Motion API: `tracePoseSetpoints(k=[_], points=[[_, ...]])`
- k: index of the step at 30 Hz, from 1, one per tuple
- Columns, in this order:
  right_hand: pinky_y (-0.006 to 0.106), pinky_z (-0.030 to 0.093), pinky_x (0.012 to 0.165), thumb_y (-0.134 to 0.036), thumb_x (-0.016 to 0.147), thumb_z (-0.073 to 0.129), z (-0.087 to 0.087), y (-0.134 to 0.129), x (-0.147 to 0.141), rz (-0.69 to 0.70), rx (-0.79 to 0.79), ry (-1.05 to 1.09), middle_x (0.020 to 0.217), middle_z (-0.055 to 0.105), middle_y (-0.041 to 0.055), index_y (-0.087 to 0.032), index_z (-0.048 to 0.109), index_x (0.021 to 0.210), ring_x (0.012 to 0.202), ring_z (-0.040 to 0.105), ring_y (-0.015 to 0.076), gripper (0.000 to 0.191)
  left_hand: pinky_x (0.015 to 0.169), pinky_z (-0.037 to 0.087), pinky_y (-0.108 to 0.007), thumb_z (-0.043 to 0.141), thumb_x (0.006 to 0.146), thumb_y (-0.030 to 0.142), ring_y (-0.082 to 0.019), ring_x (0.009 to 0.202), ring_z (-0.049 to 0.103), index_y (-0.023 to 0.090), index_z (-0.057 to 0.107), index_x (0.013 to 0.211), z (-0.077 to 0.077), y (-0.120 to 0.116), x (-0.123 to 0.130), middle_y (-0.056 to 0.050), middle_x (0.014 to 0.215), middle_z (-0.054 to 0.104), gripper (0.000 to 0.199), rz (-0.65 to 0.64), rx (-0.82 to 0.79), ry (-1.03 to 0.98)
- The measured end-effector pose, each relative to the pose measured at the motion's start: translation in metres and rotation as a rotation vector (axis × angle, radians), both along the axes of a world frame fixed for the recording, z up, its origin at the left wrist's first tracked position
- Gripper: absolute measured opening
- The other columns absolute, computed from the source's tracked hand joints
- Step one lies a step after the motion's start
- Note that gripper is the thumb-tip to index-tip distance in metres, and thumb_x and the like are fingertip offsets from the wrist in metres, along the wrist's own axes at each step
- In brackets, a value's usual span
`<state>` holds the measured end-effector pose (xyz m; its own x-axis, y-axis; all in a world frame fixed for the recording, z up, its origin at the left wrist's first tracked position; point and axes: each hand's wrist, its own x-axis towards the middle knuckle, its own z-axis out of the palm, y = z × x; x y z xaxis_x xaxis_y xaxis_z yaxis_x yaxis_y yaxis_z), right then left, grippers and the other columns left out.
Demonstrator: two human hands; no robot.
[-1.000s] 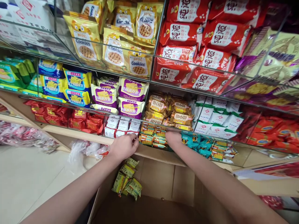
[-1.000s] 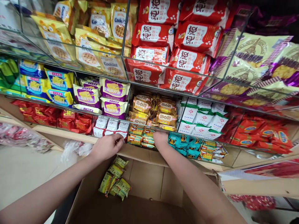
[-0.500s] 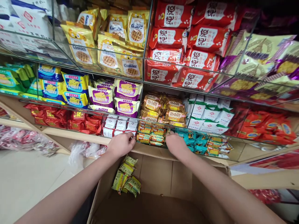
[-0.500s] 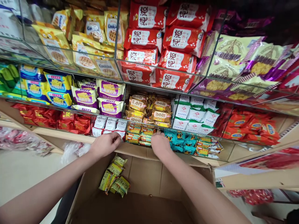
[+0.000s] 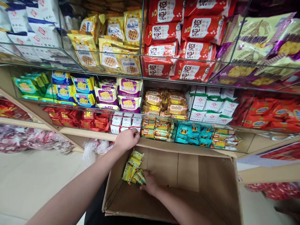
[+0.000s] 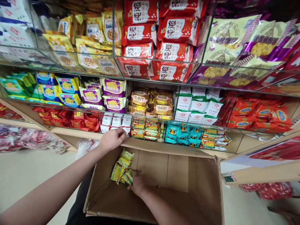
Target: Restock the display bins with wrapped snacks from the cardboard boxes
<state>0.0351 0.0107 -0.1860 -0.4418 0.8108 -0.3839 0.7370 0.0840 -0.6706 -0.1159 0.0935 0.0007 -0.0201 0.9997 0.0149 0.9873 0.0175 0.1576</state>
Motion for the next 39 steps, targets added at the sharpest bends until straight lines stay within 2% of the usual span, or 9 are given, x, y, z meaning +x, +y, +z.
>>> tracePoseSetpoints(k=[6,10,14,18,23,28,31,34,39], points=[[0.032,0.040,0.074,-0.009,0.062,0.051,-0.003,0.007,0.014,-0.108,-0.068,0.152,0.090,0.061,0.0089,-0.012,0.056,0.089,0.087,0.055,0.0230,0.028,0.058,0.038,-0.025,0.037,0.075,0.042,-0.018,0.070,0.059,0.024,0.061,0.081,-0.004,0.002,-0.001,-0.003,0.078,0.067,0.031,0.008,0.023,-0.072],[0.028,0.044,0.062,-0.017,0.072,0.043,0.008,0.013,0.037,-0.200,-0.185,0.345,0.087,0.061,0.0047,-0.015,0.052,0.094,0.077,0.058,0.0176,0.024,0.063,0.040,-0.026,0.042,0.074,0.041,-0.018,0.071,0.059,0.022,0.061,0.087,-0.006,0.004,-0.003,-0.003,0.080,0.067,0.029,-0.017,0.057,-0.149],[0.026,0.046,0.063,-0.028,0.080,0.037,0.048,0.003,0.060,-0.229,-0.240,0.566,0.093,0.059,0.0034,-0.018,0.043,0.110,0.079,0.057,0.0137,0.032,0.079,0.040,-0.027,0.036,0.080,0.031,-0.017,0.088,0.055,0.023,0.055,0.102,-0.004,-0.016,0.006,-0.004,0.095,0.063,0.031,-0.113,0.149,-0.246],[0.025,0.045,0.064,-0.034,0.082,0.041,0.104,-0.017,0.080,-0.151,-0.209,0.816,0.088,0.059,0.0021,-0.019,0.043,0.116,0.072,0.055,0.0112,0.037,0.088,0.036,-0.030,0.038,0.080,0.031,-0.018,0.100,0.048,0.020,0.050,0.111,-0.001,-0.057,0.034,-0.007,0.108,0.054,0.035,-0.363,0.224,-0.502],[0.026,0.044,0.071,-0.034,0.082,0.043,0.146,-0.033,0.090,-0.139,-0.057,0.858,0.097,0.058,0.0033,-0.021,0.046,0.116,0.082,0.053,0.0134,0.036,0.057,0.043,-0.023,0.043,0.077,0.043,-0.012,0.058,0.050,0.016,0.060,0.069,-0.013,-0.086,0.073,0.001,0.061,0.055,0.032,-0.367,-0.166,-0.976],[0.028,0.042,0.076,-0.033,0.080,0.046,0.140,-0.049,0.085,-0.370,0.101,0.822,0.092,0.058,0.0050,-0.019,0.041,0.114,0.083,0.053,0.0153,0.037,0.045,0.041,-0.019,0.035,0.080,0.047,-0.009,0.048,0.047,0.015,0.053,0.067,-0.032,-0.089,0.089,0.003,0.055,0.049,0.038,-0.224,-0.185,-1.056],[0.024,0.043,0.060,-0.033,0.080,0.047,0.137,-0.058,0.087,-0.434,0.097,0.749,0.073,0.057,0.0001,-0.020,0.030,0.115,0.064,0.052,0.0129,0.041,0.039,0.037,-0.018,0.033,0.080,0.049,-0.008,0.039,0.044,0.016,0.049,0.060,-0.033,-0.093,0.088,0.005,0.046,0.045,0.041,-0.205,-0.239,-1.057],[0.023,0.042,0.060,-0.032,0.081,0.044,0.148,-0.057,0.102,-0.346,0.143,0.697,0.075,0.057,0.0001,-0.021,0.031,0.109,0.065,0.052,0.0121,0.032,0.039,0.034,-0.019,0.033,0.081,0.046,-0.008,0.038,0.043,0.017,0.048,0.055,-0.016,-0.088,0.075,0.005,0.044,0.045,0.042,-0.279,-0.214,-0.943],[0.024,0.042,0.067,-0.030,0.081,0.043,0.182,-0.013,0.143,-0.324,0.554,0.343,0.097,0.056,0.0050,-0.022,0.041,0.102,0.076,0.056,0.0141,0.022,0.061,0.038,-0.021,0.027,0.085,0.039,-0.012,0.061,0.053,0.019,0.053,0.066,0.022,-0.043,0.028,0.000,0.062,0.056,0.038,-0.370,0.176,-0.313]])
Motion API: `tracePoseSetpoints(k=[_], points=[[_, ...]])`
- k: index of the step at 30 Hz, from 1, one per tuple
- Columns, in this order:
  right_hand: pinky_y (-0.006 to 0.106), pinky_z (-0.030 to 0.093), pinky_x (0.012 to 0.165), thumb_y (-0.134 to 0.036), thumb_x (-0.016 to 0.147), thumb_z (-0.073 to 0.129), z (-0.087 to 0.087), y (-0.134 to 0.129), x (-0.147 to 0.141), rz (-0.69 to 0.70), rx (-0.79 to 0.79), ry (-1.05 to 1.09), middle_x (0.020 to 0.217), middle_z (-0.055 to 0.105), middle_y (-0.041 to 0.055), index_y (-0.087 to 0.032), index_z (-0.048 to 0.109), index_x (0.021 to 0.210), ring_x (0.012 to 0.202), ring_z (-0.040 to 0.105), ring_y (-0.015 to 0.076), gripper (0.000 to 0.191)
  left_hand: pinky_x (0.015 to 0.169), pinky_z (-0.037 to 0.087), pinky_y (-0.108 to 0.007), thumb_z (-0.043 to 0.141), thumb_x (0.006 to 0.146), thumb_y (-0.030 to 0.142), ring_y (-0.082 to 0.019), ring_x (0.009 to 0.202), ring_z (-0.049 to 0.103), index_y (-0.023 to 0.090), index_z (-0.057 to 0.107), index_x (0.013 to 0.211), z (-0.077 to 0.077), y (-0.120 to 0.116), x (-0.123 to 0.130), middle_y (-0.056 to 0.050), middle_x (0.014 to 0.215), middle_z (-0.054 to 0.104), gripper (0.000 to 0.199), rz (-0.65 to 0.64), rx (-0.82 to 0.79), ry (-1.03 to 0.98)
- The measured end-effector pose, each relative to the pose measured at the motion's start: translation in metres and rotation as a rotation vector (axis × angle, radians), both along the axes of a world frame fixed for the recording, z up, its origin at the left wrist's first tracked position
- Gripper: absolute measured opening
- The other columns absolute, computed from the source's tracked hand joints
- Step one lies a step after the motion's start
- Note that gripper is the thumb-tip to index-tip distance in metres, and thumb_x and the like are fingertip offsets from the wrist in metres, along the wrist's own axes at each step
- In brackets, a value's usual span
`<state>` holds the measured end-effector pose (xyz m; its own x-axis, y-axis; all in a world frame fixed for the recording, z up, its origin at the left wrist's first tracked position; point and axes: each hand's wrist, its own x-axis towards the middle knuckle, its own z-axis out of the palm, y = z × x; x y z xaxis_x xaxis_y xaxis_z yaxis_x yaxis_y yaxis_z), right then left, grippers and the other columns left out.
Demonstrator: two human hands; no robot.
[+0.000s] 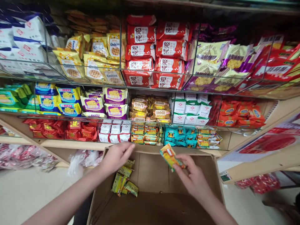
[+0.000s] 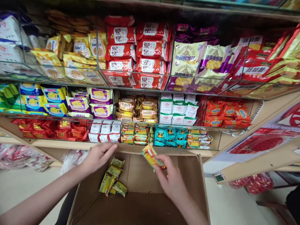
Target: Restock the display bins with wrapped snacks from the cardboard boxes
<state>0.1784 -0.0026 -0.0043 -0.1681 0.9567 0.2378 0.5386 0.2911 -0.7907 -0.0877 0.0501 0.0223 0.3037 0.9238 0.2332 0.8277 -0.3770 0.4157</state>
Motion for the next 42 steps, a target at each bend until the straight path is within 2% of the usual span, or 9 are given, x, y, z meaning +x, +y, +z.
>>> tracePoseSetpoints(k=[2,5,9,12,18,26,34,38,42], points=[[0.024,0.041,0.066,-0.027,0.081,0.041,0.010,0.030,0.007,0.011,0.120,-0.215,0.097,0.057,0.0054,-0.021,0.044,0.101,0.075,0.056,0.0145,0.021,0.060,0.038,-0.021,0.024,0.085,0.038,-0.013,0.062,0.055,0.020,0.054,0.068,0.002,0.022,-0.017,0.000,0.065,0.059,0.039,0.085,0.025,0.134],[0.022,0.040,0.063,-0.023,0.081,0.039,0.016,0.077,-0.001,0.098,0.160,-0.511,0.089,0.061,0.0044,-0.020,0.045,0.103,0.072,0.057,0.0144,0.023,0.054,0.037,-0.024,0.027,0.083,0.039,-0.017,0.061,0.058,0.021,0.056,0.073,-0.010,0.043,-0.031,-0.002,0.067,0.064,0.036,0.188,0.025,0.203],[0.022,0.038,0.058,-0.023,0.079,0.041,0.007,0.122,-0.024,0.059,0.100,-0.844,0.082,0.064,0.0052,-0.020,0.046,0.103,0.070,0.060,0.0166,0.024,0.051,0.034,-0.026,0.029,0.081,0.040,-0.021,0.064,0.060,0.023,0.058,0.079,-0.027,0.042,-0.032,-0.004,0.073,0.066,0.033,0.275,0.055,0.271],[0.025,0.037,0.055,-0.023,0.078,0.043,-0.004,0.140,-0.036,0.000,0.061,-0.923,0.075,0.064,0.0107,-0.014,0.048,0.098,0.068,0.061,0.0220,0.022,0.053,0.034,-0.026,0.029,0.081,0.037,-0.019,0.068,0.060,0.024,0.057,0.078,-0.029,0.037,-0.031,-0.002,0.078,0.066,0.031,0.277,0.069,0.299],[0.025,0.037,0.055,-0.026,0.081,0.041,-0.019,0.156,-0.047,-0.052,0.050,-0.989,0.079,0.063,0.0114,-0.014,0.047,0.094,0.071,0.061,0.0222,0.019,0.053,0.033,-0.026,0.028,0.082,0.035,-0.019,0.068,0.060,0.023,0.056,0.074,-0.028,0.038,-0.031,-0.002,0.075,0.065,0.032,0.288,0.087,0.322],[0.027,0.042,0.058,-0.024,0.082,0.042,-0.025,0.168,-0.056,-0.131,0.053,-1.067,0.079,0.063,0.0153,-0.010,0.048,0.093,0.074,0.062,0.0241,0.019,0.052,0.032,-0.026,0.029,0.082,0.034,-0.018,0.067,0.059,0.022,0.056,0.072,-0.028,0.036,-0.030,-0.002,0.073,0.064,0.031,0.282,0.092,0.319],[0.026,0.044,0.069,-0.025,0.080,0.048,-0.034,0.185,-0.063,-0.031,0.046,-1.130,0.090,0.061,0.0178,-0.006,0.053,0.093,0.084,0.060,0.0223,0.024,0.053,0.033,-0.026,0.029,0.081,0.034,-0.019,0.067,0.059,0.021,0.058,0.073,-0.027,0.036,-0.028,-0.003,0.072,0.064,0.033,0.289,0.086,0.314],[0.026,0.045,0.070,-0.013,0.078,0.048,-0.035,0.184,-0.062,0.006,0.038,-1.172,0.103,0.056,0.0189,-0.007,0.054,0.099,0.087,0.059,0.0221,0.023,0.054,0.034,-0.026,0.029,0.082,0.034,-0.019,0.069,0.059,0.020,0.058,0.073,-0.027,0.036,-0.027,-0.004,0.074,0.064,0.033,0.299,0.082,0.313],[0.032,0.045,0.069,-0.007,0.081,0.039,-0.035,0.192,-0.067,-0.024,-0.017,-1.203,0.092,0.061,0.0188,-0.006,0.059,0.093,0.085,0.059,0.0236,0.023,0.053,0.033,-0.027,0.028,0.082,0.034,-0.019,0.068,0.058,0.020,0.058,0.073,-0.028,0.037,-0.027,-0.004,0.073,0.064,0.034,0.300,0.084,0.313]])
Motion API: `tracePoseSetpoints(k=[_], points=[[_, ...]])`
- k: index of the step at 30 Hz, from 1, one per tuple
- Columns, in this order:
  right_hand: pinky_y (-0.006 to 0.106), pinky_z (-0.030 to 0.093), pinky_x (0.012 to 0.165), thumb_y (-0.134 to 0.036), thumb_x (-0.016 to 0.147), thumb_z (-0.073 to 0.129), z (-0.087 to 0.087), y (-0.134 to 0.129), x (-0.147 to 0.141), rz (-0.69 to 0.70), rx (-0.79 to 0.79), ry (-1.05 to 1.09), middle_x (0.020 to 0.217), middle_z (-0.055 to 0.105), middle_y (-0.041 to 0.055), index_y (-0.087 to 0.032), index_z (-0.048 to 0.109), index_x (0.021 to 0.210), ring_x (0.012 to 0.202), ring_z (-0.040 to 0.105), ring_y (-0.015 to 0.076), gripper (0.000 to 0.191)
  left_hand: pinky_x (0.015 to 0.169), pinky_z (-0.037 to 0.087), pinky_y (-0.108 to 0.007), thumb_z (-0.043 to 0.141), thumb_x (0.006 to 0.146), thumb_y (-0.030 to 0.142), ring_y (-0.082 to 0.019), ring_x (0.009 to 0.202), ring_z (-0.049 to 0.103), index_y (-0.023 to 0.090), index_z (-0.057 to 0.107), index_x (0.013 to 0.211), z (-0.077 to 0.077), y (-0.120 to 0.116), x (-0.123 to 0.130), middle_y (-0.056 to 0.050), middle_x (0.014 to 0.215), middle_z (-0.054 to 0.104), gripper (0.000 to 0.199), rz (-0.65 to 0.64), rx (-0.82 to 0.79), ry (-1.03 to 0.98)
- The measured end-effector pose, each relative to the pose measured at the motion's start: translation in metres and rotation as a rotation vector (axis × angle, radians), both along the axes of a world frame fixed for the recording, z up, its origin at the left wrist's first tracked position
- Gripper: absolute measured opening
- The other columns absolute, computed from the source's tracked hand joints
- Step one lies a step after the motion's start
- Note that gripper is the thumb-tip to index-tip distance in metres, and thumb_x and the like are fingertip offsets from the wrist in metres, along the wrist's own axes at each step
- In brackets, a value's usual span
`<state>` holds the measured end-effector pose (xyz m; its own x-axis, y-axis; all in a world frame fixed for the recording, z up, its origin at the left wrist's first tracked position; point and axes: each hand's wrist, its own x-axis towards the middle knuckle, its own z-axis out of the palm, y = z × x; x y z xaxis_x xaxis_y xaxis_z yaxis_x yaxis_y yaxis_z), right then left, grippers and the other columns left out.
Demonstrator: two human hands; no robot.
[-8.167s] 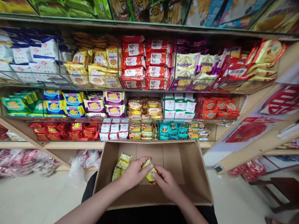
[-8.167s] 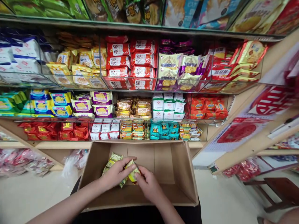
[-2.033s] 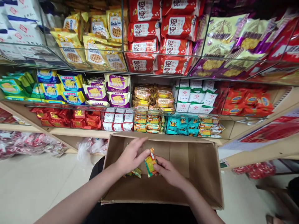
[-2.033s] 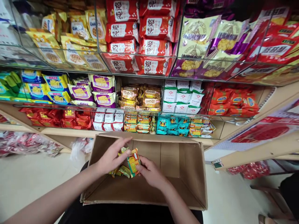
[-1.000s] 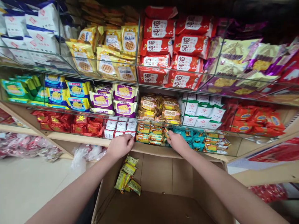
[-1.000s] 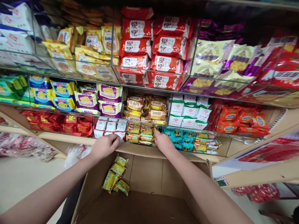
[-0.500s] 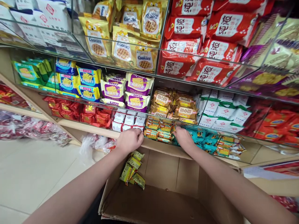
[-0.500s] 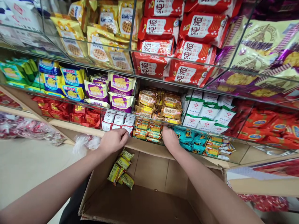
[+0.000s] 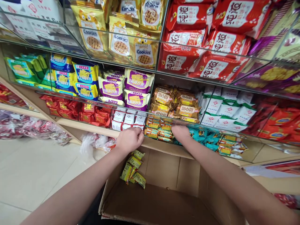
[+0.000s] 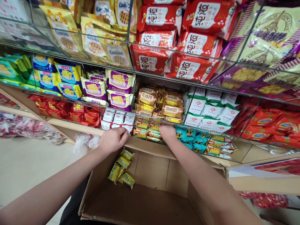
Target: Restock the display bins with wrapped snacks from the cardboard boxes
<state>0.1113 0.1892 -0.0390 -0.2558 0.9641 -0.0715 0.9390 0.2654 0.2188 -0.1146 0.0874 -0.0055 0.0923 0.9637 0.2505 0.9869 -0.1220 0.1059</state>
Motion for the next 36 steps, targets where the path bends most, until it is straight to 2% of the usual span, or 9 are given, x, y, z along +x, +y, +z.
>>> tracePoseSetpoints(k=[6,11,15,18,20,22,28,31,36], points=[[0.037,0.046,0.073,-0.031,0.083,0.044,0.001,0.009,-0.009,-0.076,-0.056,0.001,0.088,0.063,0.0093,-0.009,0.058,0.093,0.084,0.059,0.0174,0.028,0.053,0.032,-0.026,0.029,0.082,0.034,-0.019,0.067,0.058,0.021,0.057,0.074,0.000,0.001,-0.001,-0.003,0.072,0.064,0.032,-0.003,-0.003,0.017],[0.032,0.045,0.068,-0.023,0.082,0.045,0.019,-0.005,-0.008,-0.049,-0.049,0.046,0.088,0.062,0.0174,-0.006,0.059,0.094,0.081,0.060,0.0205,0.025,0.053,0.033,-0.026,0.029,0.082,0.034,-0.019,0.067,0.058,0.021,0.058,0.073,0.003,0.000,-0.002,-0.003,0.072,0.064,0.033,-0.003,0.001,0.026],[0.032,0.042,0.067,-0.021,0.081,0.041,0.050,-0.055,-0.002,0.029,0.013,0.092,0.098,0.057,0.0180,-0.009,0.056,0.097,0.086,0.056,0.0243,0.024,0.054,0.034,-0.026,0.029,0.082,0.033,-0.018,0.068,0.058,0.021,0.058,0.072,0.004,-0.003,0.000,-0.003,0.072,0.064,0.033,-0.006,-0.004,0.033],[0.032,0.039,0.074,-0.024,0.086,0.030,0.057,-0.118,-0.005,0.310,-0.004,0.217,0.089,0.058,0.0112,-0.018,0.057,0.087,0.087,0.052,0.0216,0.028,0.055,0.034,-0.025,0.028,0.082,0.034,-0.018,0.069,0.058,0.021,0.058,0.071,0.003,-0.004,0.001,-0.003,0.073,0.064,0.034,0.002,-0.012,0.039],[0.031,0.038,0.076,-0.024,0.086,0.028,0.037,-0.155,-0.015,0.539,-0.130,0.368,0.082,0.059,0.0076,-0.020,0.057,0.084,0.081,0.052,0.0190,0.029,0.056,0.035,-0.025,0.028,0.082,0.034,-0.018,0.071,0.059,0.021,0.058,0.072,0.003,-0.003,0.002,-0.004,0.074,0.064,0.034,0.015,-0.014,0.040],[0.029,0.040,0.072,-0.026,0.084,0.033,-0.005,-0.180,-0.029,0.513,-0.288,0.492,0.079,0.059,0.0064,-0.019,0.057,0.086,0.077,0.052,0.0183,0.025,0.056,0.035,-0.025,0.028,0.082,0.034,-0.018,0.071,0.059,0.021,0.057,0.073,0.003,-0.002,0.002,-0.004,0.074,0.065,0.033,0.021,-0.016,0.041],[0.032,0.041,0.079,-0.038,0.058,0.065,-0.136,-0.184,-0.073,0.104,-0.638,0.693,0.106,0.055,0.0132,-0.012,0.050,0.108,0.097,0.051,0.0256,0.059,0.055,0.034,-0.026,0.027,0.083,0.035,-0.018,0.071,0.059,0.022,0.057,0.072,0.003,-0.001,0.001,-0.003,0.074,0.065,0.034,0.021,-0.020,0.057],[0.031,0.042,0.077,-0.030,0.058,0.065,-0.152,-0.179,-0.082,0.073,-0.629,0.709,0.105,0.057,0.0121,-0.012,0.050,0.108,0.094,0.053,0.0246,0.055,0.055,0.035,-0.026,0.027,0.083,0.035,-0.019,0.072,0.059,0.022,0.057,0.073,0.004,-0.002,0.001,-0.003,0.076,0.065,0.034,0.029,-0.021,0.061],[0.031,0.042,0.072,-0.010,0.063,0.050,-0.144,-0.179,-0.073,0.063,-0.567,0.734,0.094,0.062,0.0081,-0.019,0.056,0.093,0.086,0.058,0.0238,0.031,0.056,0.036,-0.025,0.026,0.083,0.036,-0.019,0.071,0.060,0.022,0.057,0.073,0.005,-0.003,0.002,-0.004,0.076,0.065,0.035,0.034,-0.021,0.048]])
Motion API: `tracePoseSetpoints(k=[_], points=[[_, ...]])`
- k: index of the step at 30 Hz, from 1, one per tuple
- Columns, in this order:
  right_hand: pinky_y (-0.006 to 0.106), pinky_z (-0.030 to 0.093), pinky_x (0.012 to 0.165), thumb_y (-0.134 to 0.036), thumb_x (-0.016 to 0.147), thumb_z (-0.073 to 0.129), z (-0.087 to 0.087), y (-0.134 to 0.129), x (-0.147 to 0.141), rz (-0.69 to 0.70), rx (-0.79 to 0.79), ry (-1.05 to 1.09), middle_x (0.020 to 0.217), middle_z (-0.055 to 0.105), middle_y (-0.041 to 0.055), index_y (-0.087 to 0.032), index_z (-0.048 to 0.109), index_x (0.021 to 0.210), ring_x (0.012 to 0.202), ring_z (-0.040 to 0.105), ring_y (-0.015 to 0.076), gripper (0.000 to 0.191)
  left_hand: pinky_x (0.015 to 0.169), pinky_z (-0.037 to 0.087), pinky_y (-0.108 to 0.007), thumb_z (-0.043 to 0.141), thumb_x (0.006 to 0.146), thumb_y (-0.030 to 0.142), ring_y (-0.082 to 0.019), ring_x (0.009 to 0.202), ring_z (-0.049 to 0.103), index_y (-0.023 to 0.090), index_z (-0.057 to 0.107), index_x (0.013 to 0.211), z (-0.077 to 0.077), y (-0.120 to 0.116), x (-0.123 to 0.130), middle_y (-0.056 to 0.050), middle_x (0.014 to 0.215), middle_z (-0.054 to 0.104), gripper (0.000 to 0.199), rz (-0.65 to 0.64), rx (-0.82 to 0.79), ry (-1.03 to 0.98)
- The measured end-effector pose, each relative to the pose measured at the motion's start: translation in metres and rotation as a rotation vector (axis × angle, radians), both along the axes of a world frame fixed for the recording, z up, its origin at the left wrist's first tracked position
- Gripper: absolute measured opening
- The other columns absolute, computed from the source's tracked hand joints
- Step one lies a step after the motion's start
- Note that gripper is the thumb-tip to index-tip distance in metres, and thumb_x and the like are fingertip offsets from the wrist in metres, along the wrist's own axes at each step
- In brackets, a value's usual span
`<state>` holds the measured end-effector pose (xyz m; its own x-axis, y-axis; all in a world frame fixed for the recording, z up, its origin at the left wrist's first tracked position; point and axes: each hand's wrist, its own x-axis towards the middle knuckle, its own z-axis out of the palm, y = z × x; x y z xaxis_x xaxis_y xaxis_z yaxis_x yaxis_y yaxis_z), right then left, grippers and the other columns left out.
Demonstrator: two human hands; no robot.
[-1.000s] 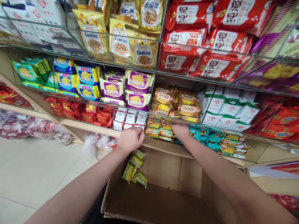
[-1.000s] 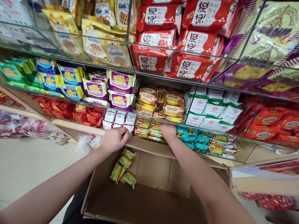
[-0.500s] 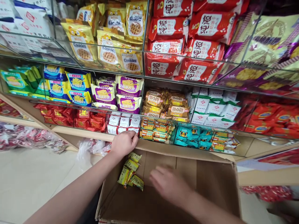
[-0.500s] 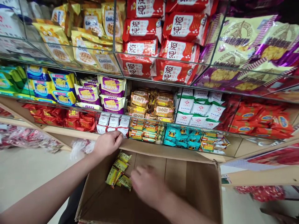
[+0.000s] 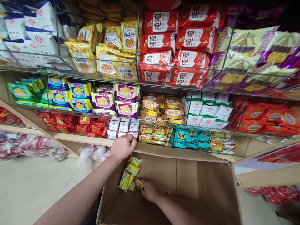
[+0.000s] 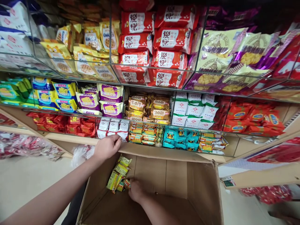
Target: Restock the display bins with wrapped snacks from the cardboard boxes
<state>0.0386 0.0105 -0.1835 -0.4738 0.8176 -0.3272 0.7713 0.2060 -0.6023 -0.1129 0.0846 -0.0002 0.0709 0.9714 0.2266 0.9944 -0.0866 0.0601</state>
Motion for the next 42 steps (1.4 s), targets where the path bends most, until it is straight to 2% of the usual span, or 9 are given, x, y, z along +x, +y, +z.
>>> tracePoseSetpoints(k=[6,9,13,17,20,24,28,33,42], points=[[0.027,0.043,0.070,-0.010,0.069,0.041,0.019,-0.001,0.037,-0.076,0.053,0.074,0.089,0.064,0.0068,-0.017,0.054,0.097,0.083,0.059,0.0202,0.032,0.055,0.037,-0.027,0.027,0.082,0.036,-0.021,0.068,0.060,0.022,0.057,0.072,-0.002,0.002,-0.005,-0.004,0.074,0.065,0.035,-0.042,0.016,-0.050],[0.024,0.042,0.074,-0.012,0.072,0.039,0.049,-0.006,0.058,-0.130,0.084,0.245,0.095,0.062,0.0052,-0.018,0.053,0.102,0.086,0.057,0.0168,0.033,0.059,0.041,-0.028,0.030,0.081,0.034,-0.020,0.070,0.060,0.023,0.058,0.079,-0.001,0.005,-0.007,-0.004,0.077,0.066,0.031,-0.065,0.026,-0.105],[0.023,0.043,0.070,-0.017,0.074,0.044,0.104,-0.016,0.080,-0.172,0.058,0.544,0.090,0.061,0.0030,-0.019,0.049,0.106,0.080,0.056,0.0144,0.032,0.084,0.038,-0.026,0.032,0.082,0.028,-0.016,0.099,0.052,0.022,0.051,0.106,0.010,-0.007,0.007,-0.004,0.106,0.059,0.031,-0.212,0.055,-0.195],[0.020,0.043,0.057,-0.026,0.075,0.050,0.147,-0.022,0.092,-0.262,-0.024,0.754,0.088,0.058,0.0027,-0.019,0.044,0.103,0.072,0.055,0.0123,0.030,0.086,0.038,-0.024,0.033,0.084,0.033,-0.015,0.098,0.050,0.019,0.052,0.105,0.019,-0.042,0.046,-0.005,0.104,0.058,0.032,-0.480,-0.099,-0.571],[0.020,0.043,0.055,-0.029,0.074,0.053,0.160,-0.025,0.093,-0.324,-0.041,0.885,0.086,0.057,0.0023,-0.018,0.046,0.099,0.068,0.053,0.0111,0.028,0.066,0.045,-0.025,0.033,0.083,0.039,-0.015,0.072,0.056,0.017,0.060,0.080,0.014,-0.063,0.075,-0.004,0.076,0.063,0.035,-0.496,-0.314,-0.890],[0.021,0.042,0.058,-0.037,0.077,0.048,0.156,-0.028,0.085,-0.605,0.070,1.020,0.074,0.054,0.0010,-0.016,0.050,0.087,0.065,0.049,0.0106,0.024,0.045,0.040,-0.020,0.031,0.082,0.047,-0.010,0.047,0.047,0.016,0.053,0.060,-0.001,-0.074,0.098,0.002,0.051,0.052,0.044,-0.258,-0.319,-1.174],[0.019,0.034,0.049,-0.042,0.082,0.036,0.142,-0.033,0.076,-0.807,0.243,0.907,0.059,0.044,-0.0022,-0.016,0.046,0.067,0.055,0.041,0.0090,0.031,0.038,0.038,-0.019,0.032,0.079,0.052,-0.009,0.040,0.044,0.016,0.052,0.062,-0.016,-0.077,0.108,0.002,0.049,0.051,0.044,-0.093,-0.342,-1.326],[0.020,0.030,0.048,-0.044,0.083,0.031,0.121,-0.039,0.069,-0.858,0.281,0.766,0.055,0.040,-0.0033,-0.018,0.041,0.061,0.051,0.039,0.0095,0.035,0.033,0.037,-0.020,0.034,0.076,0.055,-0.010,0.035,0.042,0.017,0.049,0.057,-0.038,-0.082,0.104,0.003,0.043,0.047,0.046,0.024,-0.409,-1.307],[0.020,0.032,0.049,-0.050,0.080,0.031,0.083,-0.043,0.062,-0.864,0.105,0.810,0.055,0.039,-0.0028,-0.018,0.039,0.061,0.052,0.039,0.0107,0.038,0.033,0.030,-0.020,0.030,0.077,0.054,-0.010,0.031,0.038,0.020,0.037,0.051,-0.074,-0.092,0.084,0.006,0.037,0.035,0.044,0.058,-0.496,-1.166]])
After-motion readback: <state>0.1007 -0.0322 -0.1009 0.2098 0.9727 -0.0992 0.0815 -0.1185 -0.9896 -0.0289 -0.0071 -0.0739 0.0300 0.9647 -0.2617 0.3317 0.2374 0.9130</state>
